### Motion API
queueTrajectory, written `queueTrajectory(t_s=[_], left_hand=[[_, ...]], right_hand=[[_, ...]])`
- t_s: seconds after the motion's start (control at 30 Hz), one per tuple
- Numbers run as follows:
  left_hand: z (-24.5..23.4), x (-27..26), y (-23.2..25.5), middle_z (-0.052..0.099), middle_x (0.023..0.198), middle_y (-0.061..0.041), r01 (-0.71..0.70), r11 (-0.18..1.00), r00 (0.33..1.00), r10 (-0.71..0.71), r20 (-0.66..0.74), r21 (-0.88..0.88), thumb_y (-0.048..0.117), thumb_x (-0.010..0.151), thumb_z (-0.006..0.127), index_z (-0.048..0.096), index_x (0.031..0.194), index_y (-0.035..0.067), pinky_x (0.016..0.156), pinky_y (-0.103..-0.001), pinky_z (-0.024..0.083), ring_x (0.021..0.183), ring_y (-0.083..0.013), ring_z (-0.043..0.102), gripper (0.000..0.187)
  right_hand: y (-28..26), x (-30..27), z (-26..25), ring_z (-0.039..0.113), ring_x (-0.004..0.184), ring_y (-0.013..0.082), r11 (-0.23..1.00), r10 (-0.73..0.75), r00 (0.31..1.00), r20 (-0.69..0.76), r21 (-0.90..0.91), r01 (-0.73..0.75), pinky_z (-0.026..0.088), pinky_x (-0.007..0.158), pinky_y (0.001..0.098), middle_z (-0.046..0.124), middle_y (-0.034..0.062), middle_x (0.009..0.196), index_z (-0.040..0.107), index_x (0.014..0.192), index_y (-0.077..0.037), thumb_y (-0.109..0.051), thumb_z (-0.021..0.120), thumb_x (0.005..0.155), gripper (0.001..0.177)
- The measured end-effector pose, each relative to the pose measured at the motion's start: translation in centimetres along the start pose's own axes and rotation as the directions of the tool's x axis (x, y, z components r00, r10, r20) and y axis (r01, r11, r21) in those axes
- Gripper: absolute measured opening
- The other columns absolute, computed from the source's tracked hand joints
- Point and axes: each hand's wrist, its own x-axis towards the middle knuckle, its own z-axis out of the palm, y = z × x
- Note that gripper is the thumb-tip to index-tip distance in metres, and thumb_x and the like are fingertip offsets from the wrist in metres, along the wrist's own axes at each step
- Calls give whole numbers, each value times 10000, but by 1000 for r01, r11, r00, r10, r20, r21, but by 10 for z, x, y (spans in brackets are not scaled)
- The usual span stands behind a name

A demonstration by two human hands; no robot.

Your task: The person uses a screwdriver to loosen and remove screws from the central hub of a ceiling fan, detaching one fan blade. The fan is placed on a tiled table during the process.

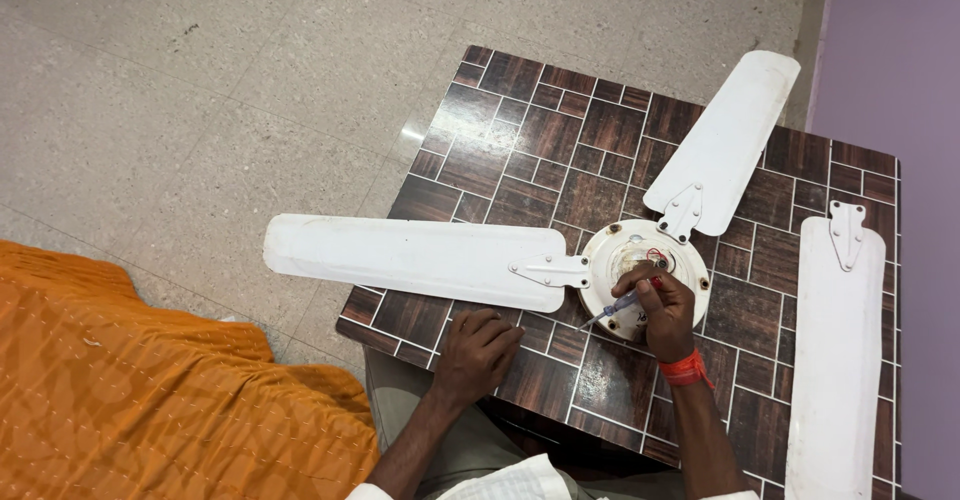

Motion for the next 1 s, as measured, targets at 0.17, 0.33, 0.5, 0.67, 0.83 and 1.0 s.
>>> queueTrajectory(t_s=[0.17,0.33,0.5,0.67,0.83,1.0], left_hand=[[3,-2,0,723,1086,-42,2,1000,1000,-1,-2,15,144,866,798,760,1105,100,1027,-469,434,1162,-257,612,245],[-4,3,3,708,1097,-58,20,1000,1000,-20,-15,-13,148,836,812,757,1112,97,1018,-470,441,1167,-271,603,286],[-11,23,19,705,1093,-71,54,997,996,-58,-69,-55,142,837,813,754,1130,91,1014,-471,445,1164,-270,605,303],[-3,67,37,708,1097,-78,59,990,984,-79,-158,-129,146,853,802,755,1160,84,1007,-456,466,1164,-285,616,317],[18,108,45,713,1078,-102,91,980,996,-93,-8,-175,211,867,826,751,1131,57,883,-459,478,1042,-286,639,314],[34,119,51,720,941,-79,169,963,985,-158,69,-208,171,869,803,781,1010,63,793,-416,534,881,-268,669,179]], right_hand=[[1,-1,0,667,843,153,1000,15,1000,-10,2,-15,548,796,321,711,78,889,702,941,-27,-283,558,1070,322],[2,-1,0,660,843,156,1000,16,1000,-2,11,-16,541,806,321,707,81,894,705,935,-22,-283,560,1074,329],[7,-1,0,696,848,148,998,57,998,0,-8,-57,576,811,325,741,70,887,714,976,-28,-322,587,1064,333],[16,-1,0,742,948,164,993,111,994,-3,32,-111,595,875,329,796,95,998,732,1063,-11,-240,606,1031,264],[26,-2,0,751,917,163,995,92,995,-27,-30,-93,617,854,315,803,100,971,774,1047,-1,-219,629,1015,263],[32,0,0,741,888,181,991,112,993,-25,-76,-113,603,823,336,815,125,933,804,1103,4,-246,650,1007,309]])
